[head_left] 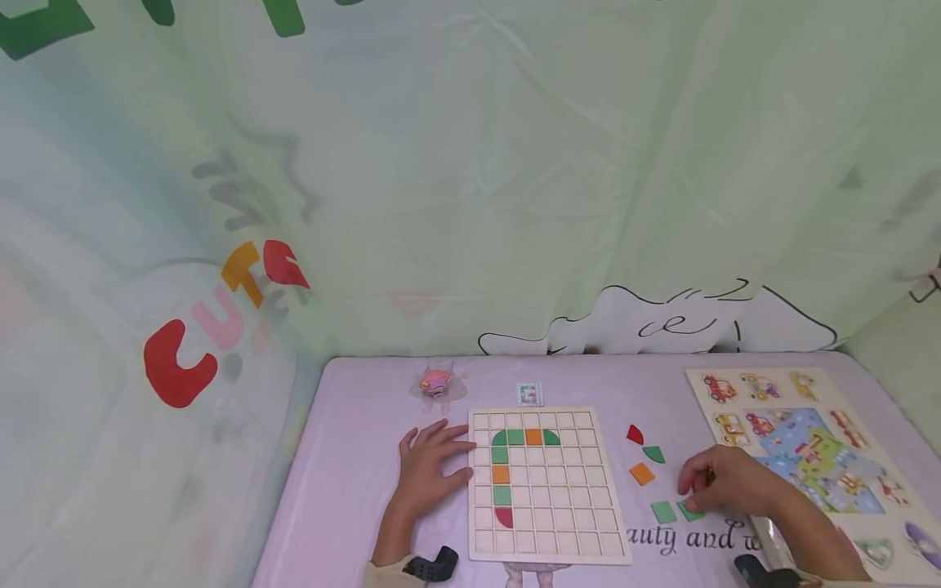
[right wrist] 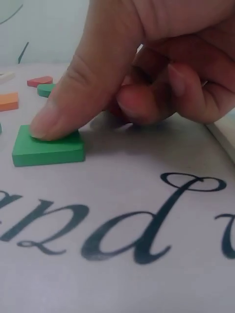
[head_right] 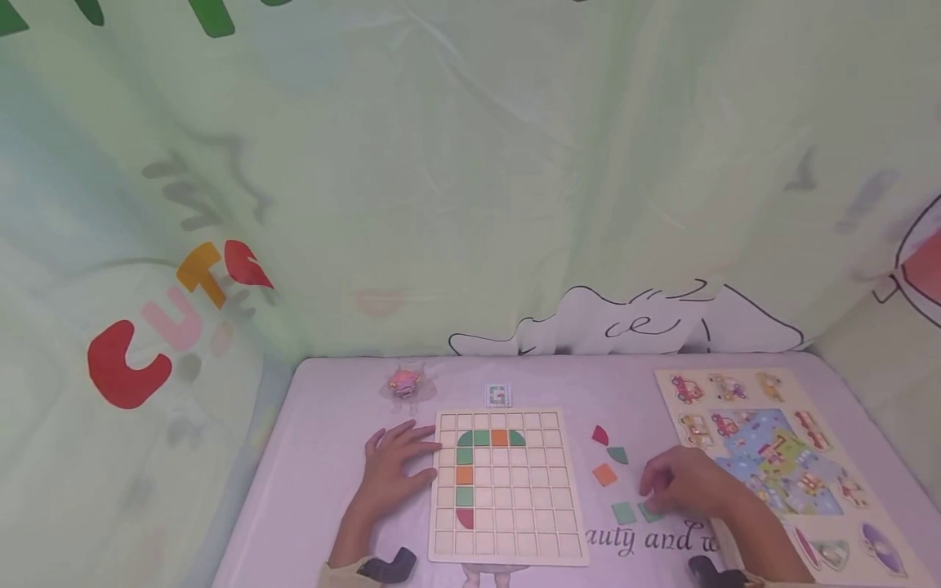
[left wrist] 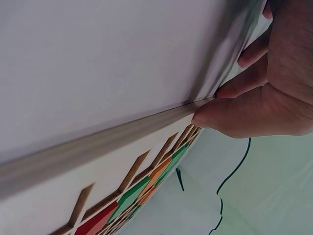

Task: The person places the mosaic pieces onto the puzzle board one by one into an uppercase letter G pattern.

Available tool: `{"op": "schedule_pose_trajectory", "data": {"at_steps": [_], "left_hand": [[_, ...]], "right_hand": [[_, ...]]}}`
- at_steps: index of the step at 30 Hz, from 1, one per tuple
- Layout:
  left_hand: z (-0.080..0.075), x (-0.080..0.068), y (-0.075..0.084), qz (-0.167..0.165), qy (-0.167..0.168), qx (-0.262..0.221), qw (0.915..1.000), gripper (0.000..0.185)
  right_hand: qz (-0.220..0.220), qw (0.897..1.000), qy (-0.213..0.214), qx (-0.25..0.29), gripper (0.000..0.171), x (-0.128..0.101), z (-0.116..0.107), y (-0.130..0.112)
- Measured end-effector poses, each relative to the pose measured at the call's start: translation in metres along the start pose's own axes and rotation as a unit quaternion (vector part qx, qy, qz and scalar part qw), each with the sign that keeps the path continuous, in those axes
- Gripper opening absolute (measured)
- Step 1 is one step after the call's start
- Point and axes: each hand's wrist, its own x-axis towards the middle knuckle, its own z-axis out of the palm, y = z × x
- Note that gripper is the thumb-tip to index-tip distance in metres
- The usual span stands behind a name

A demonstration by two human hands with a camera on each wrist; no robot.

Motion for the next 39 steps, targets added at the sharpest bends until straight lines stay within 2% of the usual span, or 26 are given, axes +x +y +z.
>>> {"op": "schedule_pose_trajectory", "data": {"at_steps": [3,9,18,24,32,37,39], "left_hand": [[0.001,0.000,-0.001,-0.008,-0.008,-0.002,0.9999,0.037],[0.001,0.000,-0.002,-0.014,-0.017,-0.001,0.9997,0.037],[0.001,0.000,-0.001,-0.012,-0.013,-0.005,0.9998,0.037],[0.000,0.000,0.000,-0.013,-0.014,-0.002,0.9998,0.037],[0.001,-0.001,0.000,-0.010,-0.009,-0.007,0.9999,0.036],[-0.001,0.000,0.002,-0.002,-0.001,-0.005,1.0000,0.037],[-0.001,0.000,0.002,-0.003,-0.003,-0.007,1.0000,0.037]], "right_hand": [[-0.013,1.000,0.016,-0.003,0.018,0.002,0.002,0.003],[0.017,0.999,0.040,0.002,0.020,0.005,0.005,0.003],[0.025,1.000,0.010,-0.001,0.026,0.005,0.000,-0.003],[0.038,0.999,0.014,-0.025,0.024,0.009,0.002,-0.006],[0.032,0.998,0.008,-0.060,0.026,0.009,0.003,-0.015],[0.038,0.997,0.004,-0.061,0.026,0.010,0.004,-0.018],[0.023,0.998,0.008,-0.059,0.026,0.010,0.005,-0.020]]}}
